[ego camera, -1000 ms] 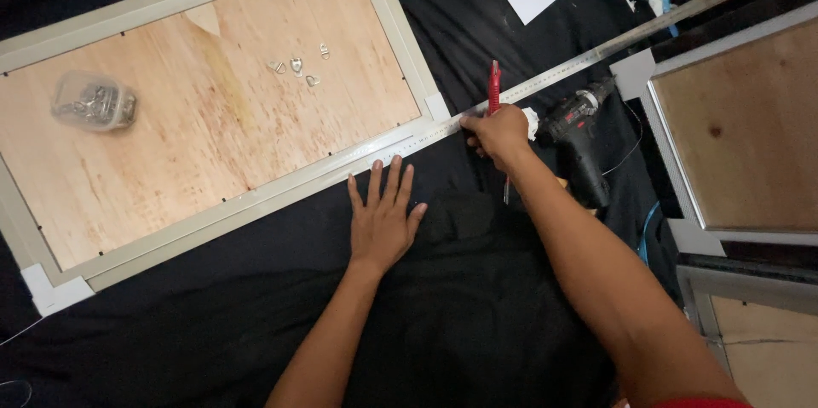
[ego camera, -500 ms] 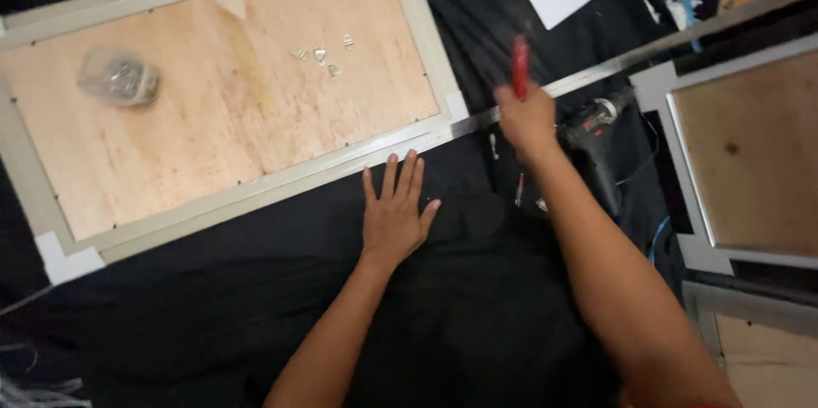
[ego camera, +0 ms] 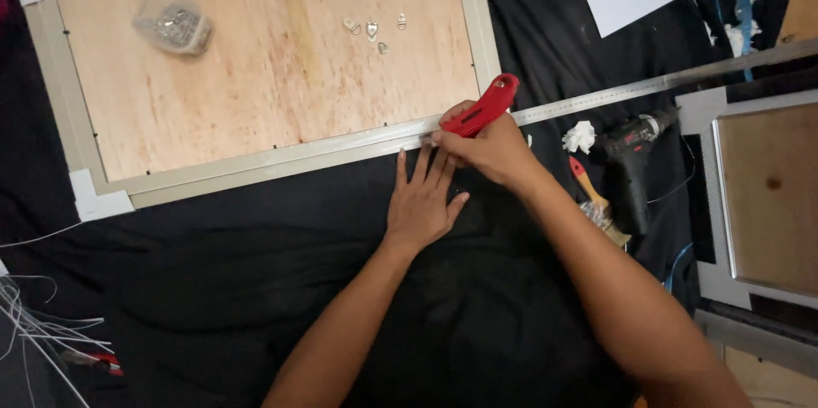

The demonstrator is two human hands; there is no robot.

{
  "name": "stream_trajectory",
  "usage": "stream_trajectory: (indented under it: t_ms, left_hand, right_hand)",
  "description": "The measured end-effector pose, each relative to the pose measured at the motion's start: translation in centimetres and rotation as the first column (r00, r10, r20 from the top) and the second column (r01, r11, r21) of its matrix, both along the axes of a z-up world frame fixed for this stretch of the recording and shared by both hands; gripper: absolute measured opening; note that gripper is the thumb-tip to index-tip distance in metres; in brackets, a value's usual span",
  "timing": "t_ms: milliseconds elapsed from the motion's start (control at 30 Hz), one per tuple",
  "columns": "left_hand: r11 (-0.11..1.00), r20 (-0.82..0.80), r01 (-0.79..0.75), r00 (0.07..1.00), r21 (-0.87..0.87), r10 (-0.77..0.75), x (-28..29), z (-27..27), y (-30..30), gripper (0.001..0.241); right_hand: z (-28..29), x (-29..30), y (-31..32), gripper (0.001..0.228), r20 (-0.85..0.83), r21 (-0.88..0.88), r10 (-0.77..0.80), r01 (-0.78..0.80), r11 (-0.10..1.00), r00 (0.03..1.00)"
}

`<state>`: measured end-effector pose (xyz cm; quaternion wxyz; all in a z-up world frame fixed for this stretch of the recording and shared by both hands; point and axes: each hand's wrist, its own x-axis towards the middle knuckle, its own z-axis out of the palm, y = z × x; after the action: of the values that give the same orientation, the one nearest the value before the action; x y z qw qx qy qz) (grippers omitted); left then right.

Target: Measuring, marking, drilling, and attaching a hanging wire to the back of a picture frame.

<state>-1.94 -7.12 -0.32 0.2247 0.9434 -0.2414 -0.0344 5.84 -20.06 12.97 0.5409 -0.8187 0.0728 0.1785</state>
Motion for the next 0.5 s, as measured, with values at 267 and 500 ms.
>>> stream_trajectory:
  t_ms: [267, 500]
  left_hand:
    - [1.000, 0.038, -0.025, 0.999, 0.001, 0.025, 0.0, 0.1, -0.1, 0.069]
    - [1.000, 0.003, -0.024, 1.000, 0.016, 0.024, 0.2, 0.5, 0.0, 0.070]
  right_hand:
    - [-5.1, 1.3, 0.0, 0.028, 0.062, -0.091, -0.030, 0.035, 0.995, 0.998]
    - [-5.3, 1.9, 0.6, 0.030, 0.001, -0.035, -0.019, 0.019, 0.999, 1.000]
